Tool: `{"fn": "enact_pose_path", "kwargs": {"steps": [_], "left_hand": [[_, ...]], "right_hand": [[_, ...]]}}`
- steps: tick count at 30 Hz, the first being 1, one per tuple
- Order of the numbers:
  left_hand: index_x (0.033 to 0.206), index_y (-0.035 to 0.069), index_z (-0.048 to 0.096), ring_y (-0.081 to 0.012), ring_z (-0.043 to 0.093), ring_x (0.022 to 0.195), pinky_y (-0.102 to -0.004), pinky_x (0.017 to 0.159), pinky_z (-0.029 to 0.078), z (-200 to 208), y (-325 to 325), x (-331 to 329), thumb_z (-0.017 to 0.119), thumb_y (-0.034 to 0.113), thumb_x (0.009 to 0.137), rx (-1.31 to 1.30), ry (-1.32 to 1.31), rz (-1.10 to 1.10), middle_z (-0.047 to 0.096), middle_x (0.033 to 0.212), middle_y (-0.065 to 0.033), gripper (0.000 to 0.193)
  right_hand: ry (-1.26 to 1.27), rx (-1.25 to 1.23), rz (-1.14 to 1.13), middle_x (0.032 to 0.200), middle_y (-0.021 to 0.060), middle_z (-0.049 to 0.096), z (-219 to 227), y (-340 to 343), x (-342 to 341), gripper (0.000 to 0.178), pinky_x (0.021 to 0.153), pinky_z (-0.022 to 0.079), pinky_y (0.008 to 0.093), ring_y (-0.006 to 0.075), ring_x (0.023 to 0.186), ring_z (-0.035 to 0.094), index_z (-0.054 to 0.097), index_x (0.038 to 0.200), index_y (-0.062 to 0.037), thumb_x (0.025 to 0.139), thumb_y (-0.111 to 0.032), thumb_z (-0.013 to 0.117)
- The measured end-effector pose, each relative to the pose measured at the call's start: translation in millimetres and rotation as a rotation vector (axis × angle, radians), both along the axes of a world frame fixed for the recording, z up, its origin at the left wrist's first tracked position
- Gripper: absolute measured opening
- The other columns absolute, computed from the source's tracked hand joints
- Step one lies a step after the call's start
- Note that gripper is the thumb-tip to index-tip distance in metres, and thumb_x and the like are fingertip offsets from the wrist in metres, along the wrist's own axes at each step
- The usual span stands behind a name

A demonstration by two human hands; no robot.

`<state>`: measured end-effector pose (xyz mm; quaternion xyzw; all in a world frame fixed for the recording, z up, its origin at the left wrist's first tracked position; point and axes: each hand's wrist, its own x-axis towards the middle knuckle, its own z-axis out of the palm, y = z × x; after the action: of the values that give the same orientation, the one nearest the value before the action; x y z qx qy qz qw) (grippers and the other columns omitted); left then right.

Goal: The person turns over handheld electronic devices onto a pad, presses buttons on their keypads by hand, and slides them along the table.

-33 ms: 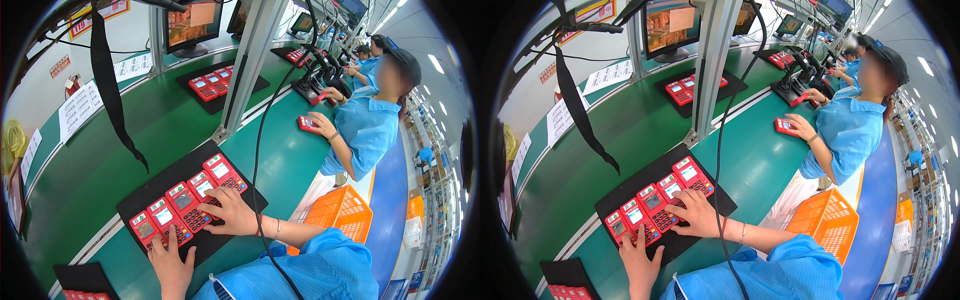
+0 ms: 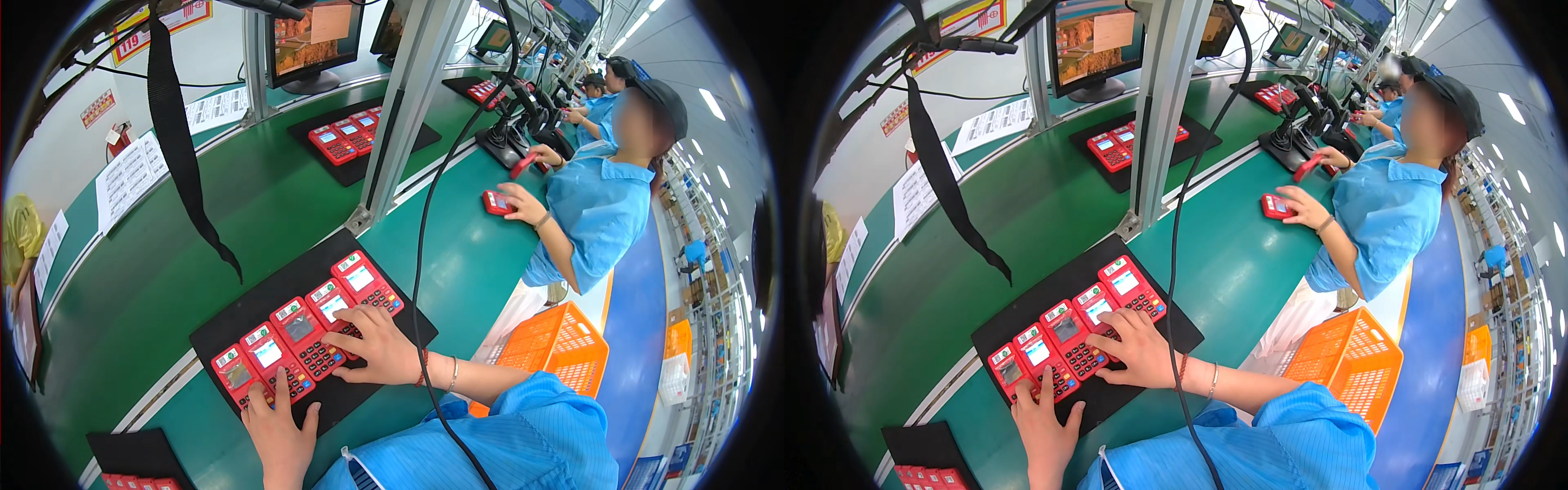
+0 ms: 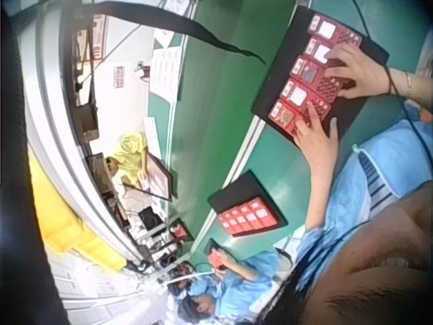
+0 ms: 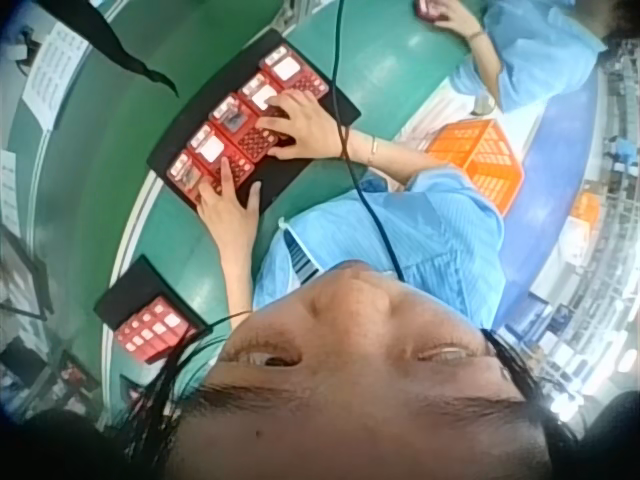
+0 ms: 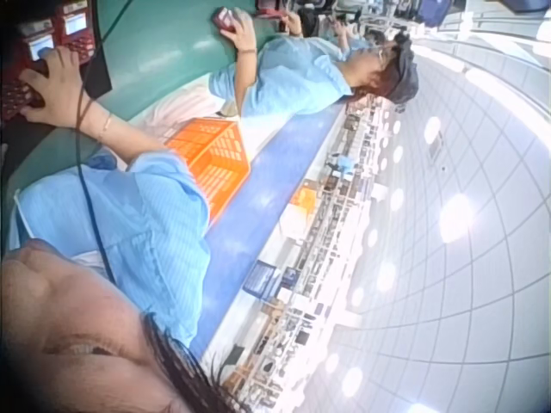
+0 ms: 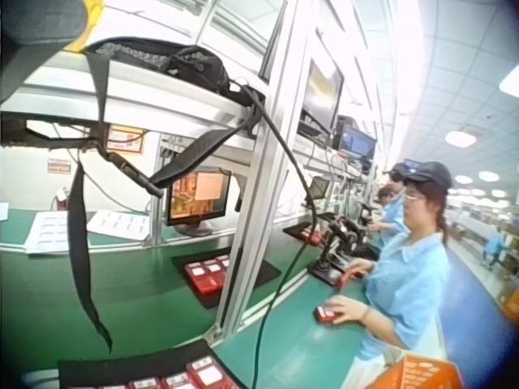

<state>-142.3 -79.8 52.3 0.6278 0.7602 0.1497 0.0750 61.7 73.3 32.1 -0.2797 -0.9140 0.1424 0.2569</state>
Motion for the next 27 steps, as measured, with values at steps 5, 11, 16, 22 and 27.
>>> {"fn": "enact_pose_path", "kwargs": {"steps": [5,11,16,22,27], "left_hand": [[0.149,0.006,0.053,-0.0321,0.057,0.108,-0.0465,0.103,0.039,1.7,-0.2,0.9,0.085,0.031,0.08,-0.002,-0.007,-0.002,0.047,0.131,-0.0197,0.081],[0.151,0.007,0.051,-0.0358,0.056,0.113,-0.0478,0.102,0.04,4.6,-1.8,0.7,0.084,0.032,0.081,0.015,0.027,0.006,0.047,0.132,-0.0215,0.082],[0.153,0.009,0.047,-0.0404,0.054,0.12,-0.0506,0.102,0.039,8.1,0.9,0.4,0.08,0.036,0.085,-0.018,-0.103,0.002,0.047,0.137,-0.0266,0.08],[0.151,0.011,0.05,-0.0402,0.056,0.115,-0.0501,0.099,0.043,8.0,1.6,0.7,0.081,0.036,0.085,0.003,-0.075,-0.006,0.047,0.136,-0.025,0.078],[0.15,0.01,0.052,-0.0375,0.054,0.116,-0.0478,0.098,0.043,7.0,0.1,0.3,0.084,0.034,0.082,0.012,-0.06,0.003,0.047,0.133,-0.0222,0.079]], "right_hand": [[-0.003,0.0,-0.005,0.137,0.0148,0.052,1.2,-0.6,1.3,0.058,0.097,0.044,0.0508,0.0376,0.122,0.052,0.066,0.127,-0.0209,0.074,-0.034,0.087],[-0.004,0.011,0.002,0.136,0.0156,0.054,0.7,-0.6,-3.1,0.059,0.098,0.044,0.0509,0.0376,0.121,0.053,0.067,0.128,-0.0199,0.074,-0.035,0.087],[-0.001,0.012,-0.007,0.134,0.0162,0.055,8.7,0.5,-1.1,0.059,0.102,0.043,0.0496,0.0374,0.12,0.054,0.07,0.125,-0.0195,0.071,-0.034,0.088],[-0.021,0.014,-0.013,0.135,0.015,0.054,6.5,0.1,-0.5,0.057,0.104,0.041,0.0507,0.039,0.123,0.052,0.069,0.125,-0.0202,0.072,-0.035,0.088],[-0.029,0.003,-0.002,0.135,0.0152,0.053,6.2,-0.6,-1.7,0.058,0.104,0.041,0.051,0.0394,0.124,0.051,0.069,0.125,-0.02,0.073,-0.034,0.088]]}}
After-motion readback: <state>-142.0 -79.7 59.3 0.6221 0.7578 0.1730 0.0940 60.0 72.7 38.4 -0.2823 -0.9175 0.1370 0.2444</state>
